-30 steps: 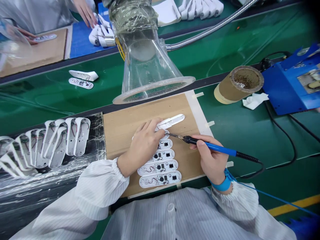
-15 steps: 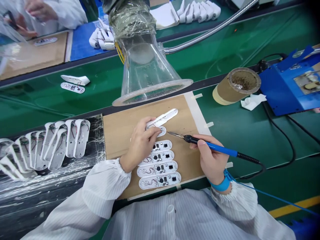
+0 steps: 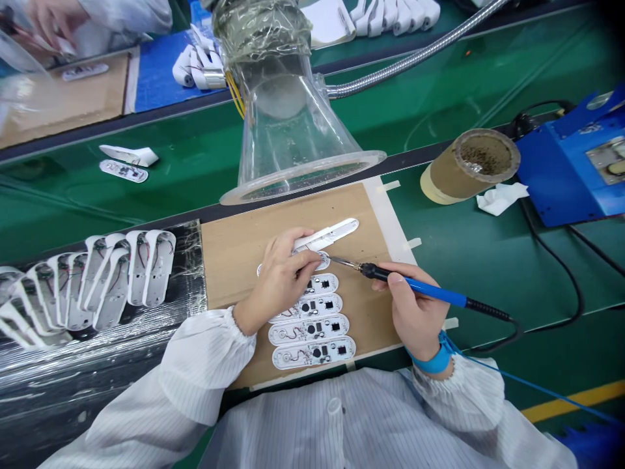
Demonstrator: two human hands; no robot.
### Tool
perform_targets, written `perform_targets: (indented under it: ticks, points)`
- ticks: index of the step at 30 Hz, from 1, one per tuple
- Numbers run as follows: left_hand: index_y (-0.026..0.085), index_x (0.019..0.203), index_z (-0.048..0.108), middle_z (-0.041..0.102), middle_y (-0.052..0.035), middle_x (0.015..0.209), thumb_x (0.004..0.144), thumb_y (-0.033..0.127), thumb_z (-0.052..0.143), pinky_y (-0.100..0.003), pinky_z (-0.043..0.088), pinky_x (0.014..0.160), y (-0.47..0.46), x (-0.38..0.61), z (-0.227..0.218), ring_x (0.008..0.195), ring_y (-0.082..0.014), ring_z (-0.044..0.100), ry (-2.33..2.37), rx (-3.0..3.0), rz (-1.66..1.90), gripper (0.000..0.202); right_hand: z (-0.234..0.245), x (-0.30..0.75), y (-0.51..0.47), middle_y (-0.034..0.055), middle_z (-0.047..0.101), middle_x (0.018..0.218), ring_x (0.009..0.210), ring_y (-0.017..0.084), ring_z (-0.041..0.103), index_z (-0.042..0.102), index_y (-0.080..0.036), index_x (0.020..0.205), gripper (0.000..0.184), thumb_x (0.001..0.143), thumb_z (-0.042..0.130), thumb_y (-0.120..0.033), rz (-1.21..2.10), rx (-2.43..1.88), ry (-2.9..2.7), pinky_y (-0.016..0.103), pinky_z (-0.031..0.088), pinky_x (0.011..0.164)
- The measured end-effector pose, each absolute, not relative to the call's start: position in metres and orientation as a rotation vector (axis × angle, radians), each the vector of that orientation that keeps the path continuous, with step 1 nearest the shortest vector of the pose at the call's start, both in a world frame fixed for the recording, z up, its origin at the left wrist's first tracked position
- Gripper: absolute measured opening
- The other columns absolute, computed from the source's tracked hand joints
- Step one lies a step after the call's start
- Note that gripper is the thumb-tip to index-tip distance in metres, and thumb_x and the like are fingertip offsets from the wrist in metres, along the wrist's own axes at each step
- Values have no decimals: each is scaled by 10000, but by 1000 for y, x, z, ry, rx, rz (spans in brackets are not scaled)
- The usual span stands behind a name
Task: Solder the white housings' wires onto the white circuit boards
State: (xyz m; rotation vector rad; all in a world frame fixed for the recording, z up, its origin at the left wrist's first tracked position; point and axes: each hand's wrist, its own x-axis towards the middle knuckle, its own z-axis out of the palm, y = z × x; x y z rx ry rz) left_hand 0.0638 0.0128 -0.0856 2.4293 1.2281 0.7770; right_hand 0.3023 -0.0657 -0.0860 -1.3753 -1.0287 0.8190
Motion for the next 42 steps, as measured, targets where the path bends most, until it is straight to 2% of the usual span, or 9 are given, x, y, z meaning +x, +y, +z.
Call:
perform_targets:
  ticks: [8,24,33,42]
  points:
    - [218,933,772,648,-128,1440,1049,180,613,-553,475,1124,14,65,-78,1345,-307,606,1116,2515,663,200,-83,305,-69,33,798,791,672,209,768,827,-235,996,178,1001,710,-369,800,-1413,-1069,341,637,618]
    - [214,898,750,650,-133,1436,1063,172,596,-579,498,1140,13,66,-77,1363,-307,598,1095,2580,647,230,-85,308,-79,34,819,842,671,201,777,837,-263,1019,140,996,715,-327,811,-1417,-1125,311,633,586]
    - [209,890,761,673,-149,1394,1052,147,581,-641,489,1155,13,71,-69,1341,-333,607,1118,2630,572,250,-84,308,-80,39,821,844,683,208,783,838,-256,1021,152,998,714,-341,815,-1430,-1136,321,644,605]
    - [193,887,740,661,-158,1372,1059,129,556,-633,484,1158,12,73,-67,1327,-333,606,1120,2691,541,260,-85,309,-81,31,820,842,696,204,785,842,-267,1038,137,992,715,-292,826,-1409,-1139,316,648,625]
